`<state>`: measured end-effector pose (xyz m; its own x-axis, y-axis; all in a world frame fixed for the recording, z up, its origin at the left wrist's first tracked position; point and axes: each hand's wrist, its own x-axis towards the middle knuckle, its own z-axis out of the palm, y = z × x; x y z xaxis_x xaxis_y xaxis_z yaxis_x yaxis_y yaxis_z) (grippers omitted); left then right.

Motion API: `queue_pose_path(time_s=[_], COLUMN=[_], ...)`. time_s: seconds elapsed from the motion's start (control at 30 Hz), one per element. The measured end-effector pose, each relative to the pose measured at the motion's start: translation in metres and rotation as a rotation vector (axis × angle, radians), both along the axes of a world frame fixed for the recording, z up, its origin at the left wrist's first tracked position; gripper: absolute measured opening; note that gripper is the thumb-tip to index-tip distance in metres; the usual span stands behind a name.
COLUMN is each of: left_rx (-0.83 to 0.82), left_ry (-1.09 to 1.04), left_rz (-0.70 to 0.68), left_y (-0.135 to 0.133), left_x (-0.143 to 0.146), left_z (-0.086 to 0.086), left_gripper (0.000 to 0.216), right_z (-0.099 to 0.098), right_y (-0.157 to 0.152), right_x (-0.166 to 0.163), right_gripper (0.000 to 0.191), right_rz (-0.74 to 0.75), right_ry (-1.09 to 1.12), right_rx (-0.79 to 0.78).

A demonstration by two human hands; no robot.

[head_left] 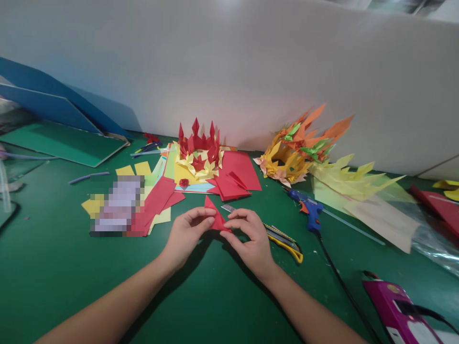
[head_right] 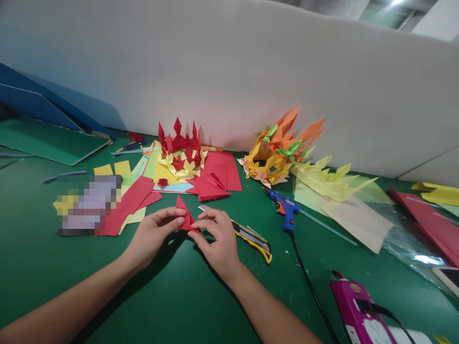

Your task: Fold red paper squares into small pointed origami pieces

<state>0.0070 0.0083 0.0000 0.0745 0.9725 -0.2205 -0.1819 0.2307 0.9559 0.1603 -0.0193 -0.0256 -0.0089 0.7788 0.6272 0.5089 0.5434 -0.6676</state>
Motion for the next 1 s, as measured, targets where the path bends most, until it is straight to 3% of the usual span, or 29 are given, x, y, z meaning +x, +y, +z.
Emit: queue_pose_path(time_s=[0.3, 0.6, 1.0], left_rx=[0.104, 0.246, 0.29], left_ry=[0.07, 0.247, 0.283], left_rz=[-0.064, -0.099, -0.165], left_y=[-0.0003, 0.0, -0.0005], left_x=[0.0015, 0.0001, 0.0], left_z=[-0.006, -0.0057, -0.0076], left_gripper=[0.02, 0.009, 0.015], right_z=[0.0, -0.0014, -0.0028], right_y=[0.0002, -0.0001, 0.0014], right_x=[-0.0004, -0.0013, -0.0012], right_gripper=[0.006, 0.009, 0.01], right_rz=[-0.006, 0.025, 0.028], right_ry=[-0.063, -0.064, -0.056], right_rx=[0.016, -0.012, -0.039])
